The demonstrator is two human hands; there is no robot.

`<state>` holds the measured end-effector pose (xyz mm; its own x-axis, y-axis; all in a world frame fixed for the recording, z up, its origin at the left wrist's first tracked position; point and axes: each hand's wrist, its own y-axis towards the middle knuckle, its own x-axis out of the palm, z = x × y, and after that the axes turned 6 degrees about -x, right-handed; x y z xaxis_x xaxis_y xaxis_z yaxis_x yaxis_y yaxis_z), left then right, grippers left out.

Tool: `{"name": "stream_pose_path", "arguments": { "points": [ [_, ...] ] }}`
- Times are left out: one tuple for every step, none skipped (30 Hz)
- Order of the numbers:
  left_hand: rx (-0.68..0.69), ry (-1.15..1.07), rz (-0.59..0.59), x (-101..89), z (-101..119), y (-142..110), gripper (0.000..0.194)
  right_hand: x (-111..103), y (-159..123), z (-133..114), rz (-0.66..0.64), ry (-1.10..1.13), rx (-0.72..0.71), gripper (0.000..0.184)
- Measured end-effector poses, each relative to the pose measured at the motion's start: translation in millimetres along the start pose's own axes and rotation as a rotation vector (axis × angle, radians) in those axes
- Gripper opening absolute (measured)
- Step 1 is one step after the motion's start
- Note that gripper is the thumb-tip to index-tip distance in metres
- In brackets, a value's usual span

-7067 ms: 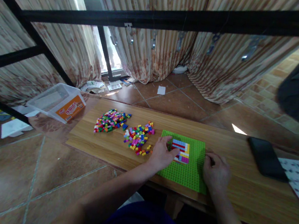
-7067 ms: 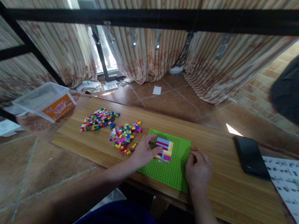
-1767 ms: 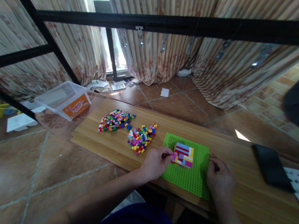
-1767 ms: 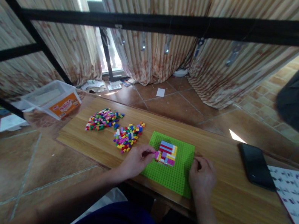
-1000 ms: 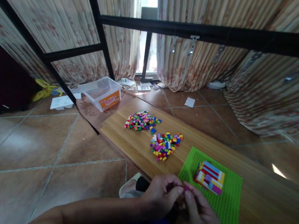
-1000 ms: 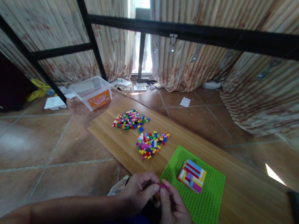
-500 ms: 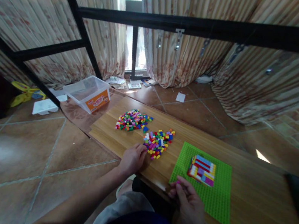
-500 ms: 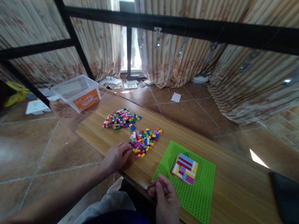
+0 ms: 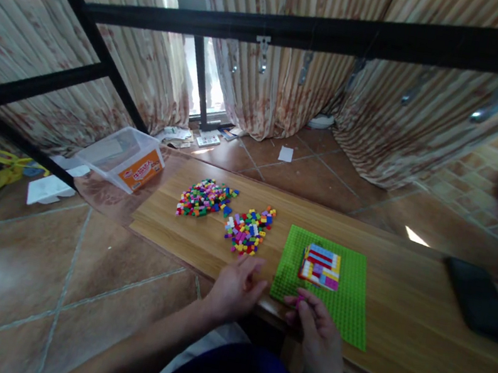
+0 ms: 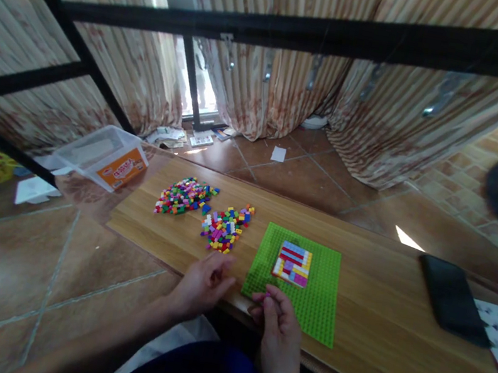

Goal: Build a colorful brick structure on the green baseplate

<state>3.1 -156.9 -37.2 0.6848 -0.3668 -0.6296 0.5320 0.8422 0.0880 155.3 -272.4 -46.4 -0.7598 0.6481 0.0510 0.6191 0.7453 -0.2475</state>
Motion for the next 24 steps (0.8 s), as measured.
{"name": "stream_pose_path", "arguments": {
  "points": [
    [0.043, -0.026, -0.078, 4.6, 9.1, -3.1, 0.033, 0.8, -0.7, -1.3, -0.013, 0.021, 0.013, 0.053],
    [0.079, -0.059, -0.132, 9.1, 17.3, -5.2, 0.036, 1.4, -1.5, -2.9, -0.033, 0.044, 0.027, 0.053],
    [0.109, -0.087, -0.176, 13.2, 24.2, -6.2, 0.035, 1.9, -2.6, -4.5, -0.057, 0.064, 0.043, 0.054],
    [0.132, -0.108, -0.211, 16.8, 29.7, -6.0, 0.031, 2.0, -3.6, -6.1, -0.079, 0.079, 0.055, 0.055],
    [0.146, -0.123, -0.233, 19.7, 33.8, -4.9, 0.026, 1.8, -4.7, -7.6, -0.094, 0.086, 0.062, 0.056],
    [0.153, -0.131, -0.248, 21.9, 36.7, -3.1, 0.022, 1.2, -5.5, -8.9, -0.099, 0.089, 0.064, 0.057],
    [0.157, -0.134, -0.257, 23.4, 38.6, -0.8, 0.018, 0.4, -6.1, -9.9, -0.098, 0.088, 0.064, 0.058],
    [0.160, -0.133, -0.261, 24.2, 39.8, 1.6, 0.015, -0.7, -6.3, -10.5, -0.090, 0.088, 0.064, 0.059],
    [0.166, -0.128, -0.265, 24.5, 40.5, 3.9, 0.014, -1.9, -6.1, -10.9, -0.081, 0.089, 0.065, 0.059],
    [0.177, -0.118, -0.272, 24.6, 41.1, 5.9, 0.013, -3.1, -5.6, -11.0, -0.077, 0.090, 0.065, 0.060],
    [0.193, -0.103, -0.281, 24.4, 41.6, 7.7, 0.013, -4.3, -4.6, -10.9, -0.077, 0.088, 0.065, 0.060],
    [0.212, -0.080, -0.288, 24.3, 42.1, 9.2, 0.013, -5.5, -3.5, -10.8, -0.077, 0.082, 0.061, 0.060],
    [0.236, -0.051, -0.297, 24.3, 42.5, 10.6, 0.013, -6.7, -2.1, -10.7, -0.079, 0.075, 0.060, 0.060],
    [0.264, -0.020, -0.306, 24.5, 42.8, 12.0, 0.013, -7.8, -0.8, -10.8, -0.079, 0.067, 0.059, 0.061],
    [0.291, 0.008, -0.311, 24.8, 42.8, 13.5, 0.014, -9.0, 0.5, -11.2, -0.081, 0.060, 0.061, 0.062],
    [0.315, 0.032, -0.310, 25.3, 42.5, 15.5, 0.014, -10.2, 1.7, -11.8, -0.077, 0.052, 0.062, 0.063],
    [0.335, 0.051, -0.306, 25.9, 41.9, 18.0, 0.015, -11.6, 2.8, -12.7, -0.070, 0.039, 0.061, 0.064],
    [0.346, 0.063, -0.293, 26.7, 40.9, 21.2, 0.015, -13.3, 3.7, -13.8, -0.060, 0.020, 0.055, 0.065],
    [0.348, 0.072, -0.273, 27.4, 39.6, 25.2, 0.016, -15.4, 4.6, -15.0, -0.047, -0.004, 0.041, 0.065],
    [0.343, 0.081, -0.249, 28.3, 38.2, 29.8, 0.017, -18.1, 5.3, -16.2, -0.032, -0.030, 0.021, 0.065],
    [0.336, 0.091, -0.223, 29.3, 36.8, 34.9, 0.018, -21.2, 6.0, -17.3, -0.017, -0.053, 0.000, 0.065],
    [0.329, 0.101, -0.197, 30.5, 35.5, 40.3, 0.019, -24.8, 6.7, -18.3, 0.003, -0.068, -0.019, 0.064],
    [0.325, 0.110, -0.173, 31.9, 34.5, 45.7, 0.020, -28.8, 7.3, -19.0, 0.025, -0.076, -0.031, 0.064],
    [0.325, 0.119, -0.153, 33.5, 33.8, 50.7, 0.020, -33.0, 7.8, -19.6, 0.053, -0.078, -0.036, 0.064]
  ]
}}
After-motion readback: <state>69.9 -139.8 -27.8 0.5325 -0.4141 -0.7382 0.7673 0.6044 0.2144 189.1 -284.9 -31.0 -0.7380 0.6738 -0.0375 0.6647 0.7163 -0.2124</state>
